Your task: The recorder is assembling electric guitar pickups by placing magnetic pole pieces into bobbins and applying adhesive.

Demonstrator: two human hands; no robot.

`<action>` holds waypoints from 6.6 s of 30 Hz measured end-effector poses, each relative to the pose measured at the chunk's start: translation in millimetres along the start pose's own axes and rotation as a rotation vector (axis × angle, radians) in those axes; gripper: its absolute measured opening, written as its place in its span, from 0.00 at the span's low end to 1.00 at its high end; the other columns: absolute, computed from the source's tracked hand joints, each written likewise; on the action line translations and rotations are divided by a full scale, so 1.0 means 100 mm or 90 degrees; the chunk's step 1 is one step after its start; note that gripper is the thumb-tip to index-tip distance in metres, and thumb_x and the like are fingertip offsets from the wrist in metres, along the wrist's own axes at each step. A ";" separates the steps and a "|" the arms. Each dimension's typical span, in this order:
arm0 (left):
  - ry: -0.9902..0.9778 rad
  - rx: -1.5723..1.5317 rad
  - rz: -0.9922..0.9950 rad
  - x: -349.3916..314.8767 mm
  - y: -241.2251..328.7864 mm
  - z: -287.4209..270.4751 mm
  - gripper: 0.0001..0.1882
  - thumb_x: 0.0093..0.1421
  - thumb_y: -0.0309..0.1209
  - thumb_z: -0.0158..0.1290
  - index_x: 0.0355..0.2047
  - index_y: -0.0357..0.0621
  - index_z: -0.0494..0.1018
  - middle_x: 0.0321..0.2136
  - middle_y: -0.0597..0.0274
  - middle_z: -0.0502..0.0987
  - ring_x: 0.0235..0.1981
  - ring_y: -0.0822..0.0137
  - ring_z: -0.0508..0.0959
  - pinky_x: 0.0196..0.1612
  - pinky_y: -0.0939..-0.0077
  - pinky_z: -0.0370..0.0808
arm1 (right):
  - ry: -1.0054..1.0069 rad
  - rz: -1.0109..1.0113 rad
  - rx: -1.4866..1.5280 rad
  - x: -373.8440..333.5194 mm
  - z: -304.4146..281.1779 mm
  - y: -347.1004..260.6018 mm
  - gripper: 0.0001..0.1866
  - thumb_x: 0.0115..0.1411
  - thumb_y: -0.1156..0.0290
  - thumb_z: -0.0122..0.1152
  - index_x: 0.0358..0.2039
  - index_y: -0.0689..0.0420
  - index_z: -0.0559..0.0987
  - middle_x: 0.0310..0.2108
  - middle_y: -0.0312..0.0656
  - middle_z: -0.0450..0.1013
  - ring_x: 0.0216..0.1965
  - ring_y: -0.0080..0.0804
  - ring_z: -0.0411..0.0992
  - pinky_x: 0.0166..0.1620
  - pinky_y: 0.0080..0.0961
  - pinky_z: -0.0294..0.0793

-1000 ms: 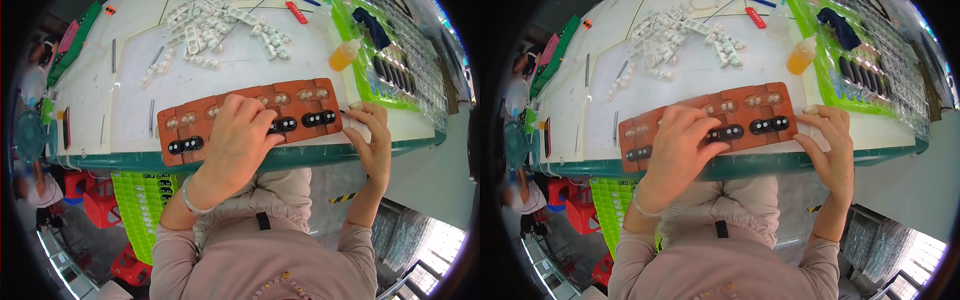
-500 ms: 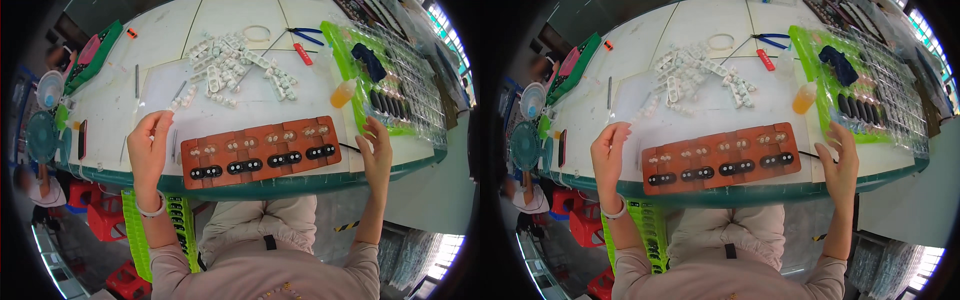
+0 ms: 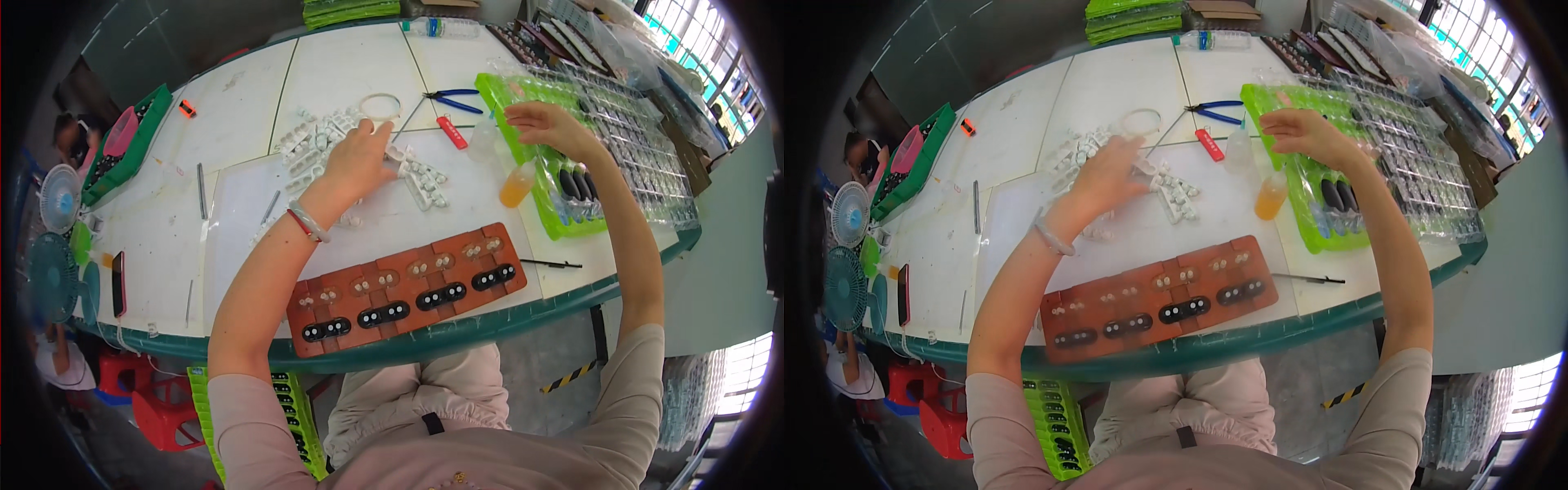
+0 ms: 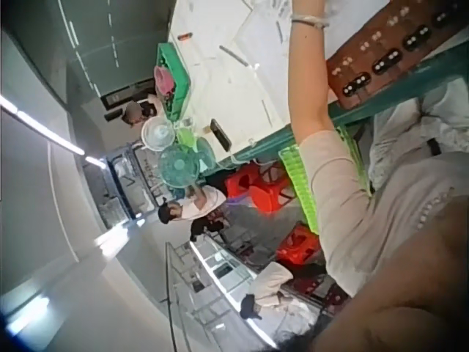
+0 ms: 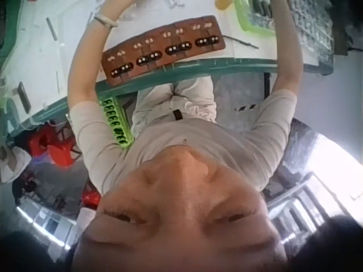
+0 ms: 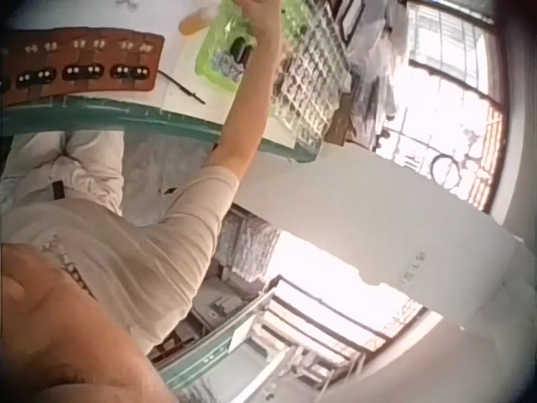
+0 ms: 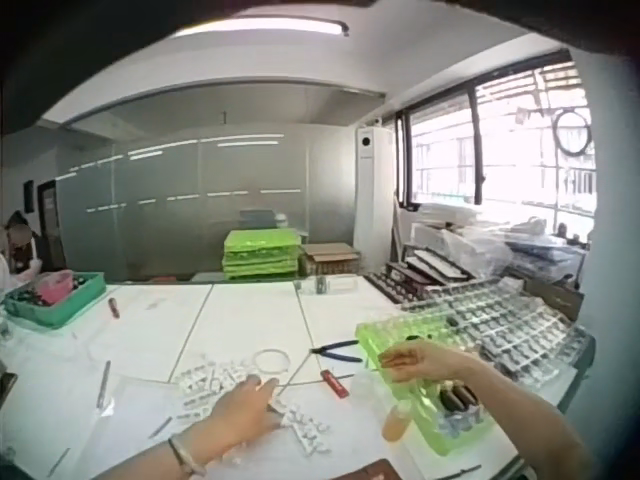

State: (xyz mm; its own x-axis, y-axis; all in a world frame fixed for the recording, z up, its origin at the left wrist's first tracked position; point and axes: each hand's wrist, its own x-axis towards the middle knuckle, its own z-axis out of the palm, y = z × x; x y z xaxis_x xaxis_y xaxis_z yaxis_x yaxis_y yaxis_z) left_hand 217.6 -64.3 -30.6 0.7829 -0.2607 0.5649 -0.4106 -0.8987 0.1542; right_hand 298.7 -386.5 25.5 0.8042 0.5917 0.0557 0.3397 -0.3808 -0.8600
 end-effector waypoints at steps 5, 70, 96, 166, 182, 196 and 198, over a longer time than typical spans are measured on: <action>-0.182 0.021 0.054 0.30 -0.10 0.02 0.14 0.45 0.35 0.58 0.32 0.44 0.73 0.28 0.51 0.74 0.34 0.57 0.74 0.38 0.67 0.72 | -0.154 0.079 -0.093 0.28 0.06 -0.03 0.28 0.45 0.80 0.61 0.49 0.61 0.67 0.46 0.39 0.67 0.48 0.24 0.65 0.53 0.22 0.62; 0.251 -0.225 -0.373 -1.45 -0.91 -1.47 0.04 0.53 0.23 0.53 0.26 0.34 0.74 0.18 0.69 0.72 0.18 0.81 0.68 0.21 0.89 0.64 | 0.249 -0.279 0.188 -1.18 3.06 -0.99 0.31 0.47 0.42 0.58 0.30 0.59 0.61 0.27 0.39 0.58 0.22 0.26 0.61 0.25 0.20 0.69; 0.206 -0.147 -0.305 -1.54 -1.14 -1.42 0.07 0.52 0.27 0.54 0.24 0.34 0.73 0.13 0.67 0.71 0.14 0.81 0.65 0.18 0.86 0.62 | 0.298 -0.301 0.015 -1.02 3.12 -0.83 0.31 0.46 0.42 0.54 0.28 0.61 0.63 0.26 0.42 0.61 0.26 0.28 0.61 0.23 0.19 0.66; 0.085 -0.200 -0.459 -1.56 -1.16 -1.32 0.11 0.54 0.35 0.54 0.32 0.41 0.75 0.22 0.70 0.73 0.20 0.80 0.66 0.25 0.88 0.64 | 0.416 -0.288 0.060 -1.26 2.69 -0.58 0.31 0.44 0.43 0.59 0.27 0.62 0.64 0.26 0.43 0.61 0.19 0.25 0.61 0.21 0.18 0.64; 0.084 -0.206 -0.481 -1.59 -1.26 -1.31 0.10 0.55 0.33 0.53 0.35 0.41 0.74 0.24 0.71 0.72 0.21 0.81 0.65 0.25 0.89 0.62 | 0.472 -0.261 0.072 -1.27 2.48 -0.39 0.31 0.44 0.44 0.56 0.26 0.63 0.64 0.23 0.43 0.60 0.18 0.26 0.59 0.18 0.17 0.61; 0.093 -0.214 -0.484 -1.55 -1.22 -1.27 0.11 0.54 0.33 0.54 0.35 0.40 0.74 0.24 0.70 0.73 0.21 0.80 0.66 0.26 0.88 0.65 | 0.466 -0.279 0.012 -1.22 2.48 -0.40 0.30 0.43 0.46 0.58 0.25 0.64 0.66 0.21 0.43 0.60 0.19 0.27 0.61 0.20 0.17 0.61; 0.071 -0.199 -0.504 -1.56 -1.23 -1.28 0.11 0.55 0.32 0.53 0.36 0.40 0.74 0.25 0.70 0.73 0.22 0.80 0.67 0.26 0.88 0.65 | 0.463 -0.329 0.073 -1.25 2.43 -0.36 0.29 0.44 0.46 0.55 0.25 0.64 0.65 0.21 0.44 0.60 0.18 0.27 0.60 0.18 0.17 0.60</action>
State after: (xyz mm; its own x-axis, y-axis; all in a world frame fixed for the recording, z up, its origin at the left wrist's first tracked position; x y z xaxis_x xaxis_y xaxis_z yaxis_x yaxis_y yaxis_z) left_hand 86.2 131.9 -33.6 0.8490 0.4539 0.2704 0.1149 -0.6581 0.7441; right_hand 67.7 -273.9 -73.7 0.6872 0.0588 0.7241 0.7259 -0.0956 -0.6811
